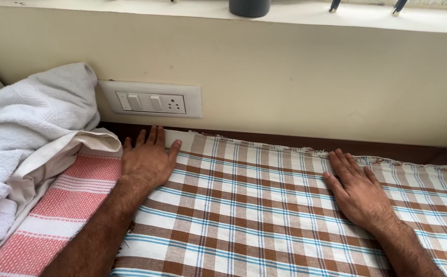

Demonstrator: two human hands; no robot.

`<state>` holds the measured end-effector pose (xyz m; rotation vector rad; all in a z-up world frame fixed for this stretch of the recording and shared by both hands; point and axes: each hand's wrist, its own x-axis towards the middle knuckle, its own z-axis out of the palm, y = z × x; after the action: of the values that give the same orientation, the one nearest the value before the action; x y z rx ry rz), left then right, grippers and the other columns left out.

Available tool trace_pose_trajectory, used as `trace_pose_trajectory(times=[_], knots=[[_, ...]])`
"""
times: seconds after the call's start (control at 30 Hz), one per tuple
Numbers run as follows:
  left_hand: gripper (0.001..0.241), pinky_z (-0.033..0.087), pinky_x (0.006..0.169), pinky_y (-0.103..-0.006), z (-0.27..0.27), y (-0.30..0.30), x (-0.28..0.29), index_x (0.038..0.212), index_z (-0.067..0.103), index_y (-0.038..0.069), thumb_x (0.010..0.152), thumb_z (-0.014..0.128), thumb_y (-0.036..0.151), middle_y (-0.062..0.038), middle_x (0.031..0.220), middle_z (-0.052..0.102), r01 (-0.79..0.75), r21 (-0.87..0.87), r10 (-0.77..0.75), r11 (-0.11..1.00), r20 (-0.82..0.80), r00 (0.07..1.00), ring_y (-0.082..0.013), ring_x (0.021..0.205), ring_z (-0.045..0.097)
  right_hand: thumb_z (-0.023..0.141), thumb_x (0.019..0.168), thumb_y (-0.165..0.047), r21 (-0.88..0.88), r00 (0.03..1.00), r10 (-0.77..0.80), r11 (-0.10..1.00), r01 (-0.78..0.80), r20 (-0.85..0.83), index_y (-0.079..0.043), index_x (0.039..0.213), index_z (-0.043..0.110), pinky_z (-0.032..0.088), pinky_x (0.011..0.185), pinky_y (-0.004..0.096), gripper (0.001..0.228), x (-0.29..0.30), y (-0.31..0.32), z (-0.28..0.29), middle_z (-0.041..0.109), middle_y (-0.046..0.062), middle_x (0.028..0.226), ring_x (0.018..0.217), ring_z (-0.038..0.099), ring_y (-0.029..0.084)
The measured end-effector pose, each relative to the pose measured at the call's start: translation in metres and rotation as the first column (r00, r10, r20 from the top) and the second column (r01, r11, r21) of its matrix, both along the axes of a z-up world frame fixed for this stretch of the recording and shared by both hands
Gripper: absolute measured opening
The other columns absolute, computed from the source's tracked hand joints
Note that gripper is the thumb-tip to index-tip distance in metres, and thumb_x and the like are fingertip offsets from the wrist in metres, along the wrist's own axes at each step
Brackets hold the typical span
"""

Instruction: The person smooths a plaid cloth on a low surface, then lifts and folds it in half, and smooths it again. The cloth is handled by hand without tools.

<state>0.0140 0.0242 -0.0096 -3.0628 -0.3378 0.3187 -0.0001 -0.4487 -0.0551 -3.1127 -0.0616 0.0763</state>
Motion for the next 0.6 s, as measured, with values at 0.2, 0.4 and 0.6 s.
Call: trace_pose_trajectory(times=[0.2,0.4,0.6], knots=[[0.077,0.023,0.124,-0.0571,0.013,0.0,-0.016,0.159,0.027,0.004,0.106,0.016,0.059,-0.016,0.166,0.03,0.035,-0.064,-0.013,0.997,0.317,0.948,-0.0301,0.153,0.027,0.022,0.098,-0.065,0.104,0.997,-0.024,0.994,0.017,0.069,-0.025,0.166,0.006,0.004,0.129,0.05,0.081,0.004,-0.01,-0.01,0.008,0.0,0.172,0.157,0.008,0.017],[0.079,0.01,0.124,-0.056,0.024,-0.068,-0.092,0.158,0.014,0.004,0.103,0.014,0.06,-0.016,0.171,0.013,0.498,-0.074,-0.467,0.864,0.253,0.847,-0.0313,0.155,0.012,0.023,0.099,-0.06,0.12,0.927,0.282,0.94,-0.319,0.248,-0.017,0.164,0.01,0.0,0.126,0.055,0.079,-0.069,0.047,0.036,0.01,0.002,0.17,0.16,0.004,0.022],[0.081,-0.01,0.122,-0.0491,0.006,-0.058,-0.141,0.159,-0.011,0.011,0.1,0.008,0.062,-0.007,0.176,-0.017,0.374,-0.233,-0.384,0.898,0.001,0.923,-0.0243,0.155,-0.015,0.018,0.093,-0.072,-0.096,0.97,0.244,0.966,-0.242,0.007,-0.024,0.167,0.004,-0.002,0.121,0.051,0.09,-0.102,0.02,-0.036,0.0,0.002,0.176,0.159,-0.002,0.022]])
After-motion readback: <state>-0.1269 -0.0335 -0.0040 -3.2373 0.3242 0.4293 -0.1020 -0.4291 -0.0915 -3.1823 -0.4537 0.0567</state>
